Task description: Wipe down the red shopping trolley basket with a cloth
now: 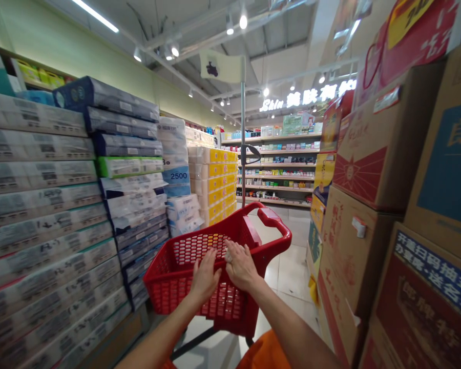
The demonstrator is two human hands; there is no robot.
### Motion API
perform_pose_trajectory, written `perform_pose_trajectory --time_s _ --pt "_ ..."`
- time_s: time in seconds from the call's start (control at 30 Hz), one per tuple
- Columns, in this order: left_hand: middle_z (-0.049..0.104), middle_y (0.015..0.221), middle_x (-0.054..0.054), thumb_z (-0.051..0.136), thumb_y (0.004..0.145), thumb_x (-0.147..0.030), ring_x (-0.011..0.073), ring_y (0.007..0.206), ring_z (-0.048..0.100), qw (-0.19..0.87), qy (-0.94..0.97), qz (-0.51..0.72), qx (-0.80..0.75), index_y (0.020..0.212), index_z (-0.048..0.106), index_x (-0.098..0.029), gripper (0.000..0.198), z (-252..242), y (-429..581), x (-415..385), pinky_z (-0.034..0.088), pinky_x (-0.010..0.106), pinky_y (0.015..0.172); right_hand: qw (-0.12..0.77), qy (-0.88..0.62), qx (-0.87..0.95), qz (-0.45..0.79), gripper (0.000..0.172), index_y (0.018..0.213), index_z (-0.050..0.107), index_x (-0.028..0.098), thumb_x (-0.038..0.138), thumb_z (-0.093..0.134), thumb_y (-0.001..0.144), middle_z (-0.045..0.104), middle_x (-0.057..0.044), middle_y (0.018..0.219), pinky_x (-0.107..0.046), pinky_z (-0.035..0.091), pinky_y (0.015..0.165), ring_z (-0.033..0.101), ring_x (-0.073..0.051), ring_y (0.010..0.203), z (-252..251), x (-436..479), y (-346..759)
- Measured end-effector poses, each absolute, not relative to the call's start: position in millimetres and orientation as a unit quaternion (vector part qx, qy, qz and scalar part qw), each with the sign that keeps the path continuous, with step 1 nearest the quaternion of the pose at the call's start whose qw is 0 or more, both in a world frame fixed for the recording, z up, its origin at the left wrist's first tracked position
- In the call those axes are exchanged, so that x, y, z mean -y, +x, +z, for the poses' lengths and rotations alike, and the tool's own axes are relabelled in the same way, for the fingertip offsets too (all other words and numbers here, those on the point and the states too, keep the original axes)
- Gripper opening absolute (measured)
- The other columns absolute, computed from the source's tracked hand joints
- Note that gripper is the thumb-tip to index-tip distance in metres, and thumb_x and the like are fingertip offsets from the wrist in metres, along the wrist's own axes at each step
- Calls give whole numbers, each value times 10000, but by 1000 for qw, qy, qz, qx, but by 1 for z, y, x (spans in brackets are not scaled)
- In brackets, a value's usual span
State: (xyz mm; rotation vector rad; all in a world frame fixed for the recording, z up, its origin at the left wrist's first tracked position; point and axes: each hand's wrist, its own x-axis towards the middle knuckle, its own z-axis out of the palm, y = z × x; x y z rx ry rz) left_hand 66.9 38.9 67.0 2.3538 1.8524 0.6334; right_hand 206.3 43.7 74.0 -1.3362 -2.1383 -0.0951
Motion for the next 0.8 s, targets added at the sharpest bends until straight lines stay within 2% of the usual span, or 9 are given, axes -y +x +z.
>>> perform_pose_trajectory --time_s 0.07,0.13,0.2,0.27,0.33,0.5,0.7,0.8 --pt "209 1440 57 341 811 -270 173 1313 183 63 797 248 -547 1338 241 -169 545 73 92 -45 168 428 1065 342 -508 790 12 577 1382 141 196 217 315 832 470 -70 1277 -452 225 1013 433 -197 1156 81 -46 214" --pt "274 1418 58 349 822 -303 200 1298 227 76 812 256 -519 1321 286 -190 516 74 119 -53 205 432 1054 368 -509 778 14 542 1382 145 184 240 274 859 530 -68 1212 -401 293 983 473 -184 1117 86 -49 228" --pt "397 1348 70 334 836 -277 210 1252 315 65 807 269 -522 1258 396 -186 436 70 135 -61 248 414 1038 372 -525 765 -40 514 1364 219 152 272 282 868 513 -94 1228 -393 302 974 451 -201 1138 86 -52 243" --pt "500 1252 66 302 851 -232 186 1180 404 39 801 291 -522 1166 493 -183 371 60 130 -67 294 367 1017 351 -541 757 -109 475 1322 314 137 291 300 872 495 -114 1245 -424 249 996 443 -216 1140 82 -51 253" --pt "543 1192 46 298 853 -201 166 1131 445 9 796 307 -522 1108 532 -193 346 45 99 -72 324 346 1001 319 -547 758 -157 415 1262 408 164 287 314 877 554 -97 1176 -439 206 1001 476 -214 1091 78 -49 258" --pt "527 1207 57 300 831 -130 174 1169 414 -52 733 305 -605 1112 526 -184 364 15 4 -74 309 376 1026 299 -558 742 -222 296 1075 570 217 292 374 866 634 -67 991 -441 176 980 497 -233 989 71 -42 245" --pt "450 1304 53 298 828 -94 155 1252 315 -44 802 313 -507 1217 438 -178 421 15 44 -72 260 387 1064 306 -549 746 -221 248 970 599 219 263 380 862 630 -42 929 -420 130 982 496 -207 939 68 -39 228" --pt "436 1319 44 288 825 -83 155 1260 307 -45 803 295 -516 1230 425 -177 437 13 29 -76 256 386 1065 310 -541 752 -212 237 949 599 217 247 381 860 628 -29 916 -403 133 973 496 -194 939 68 -40 228"
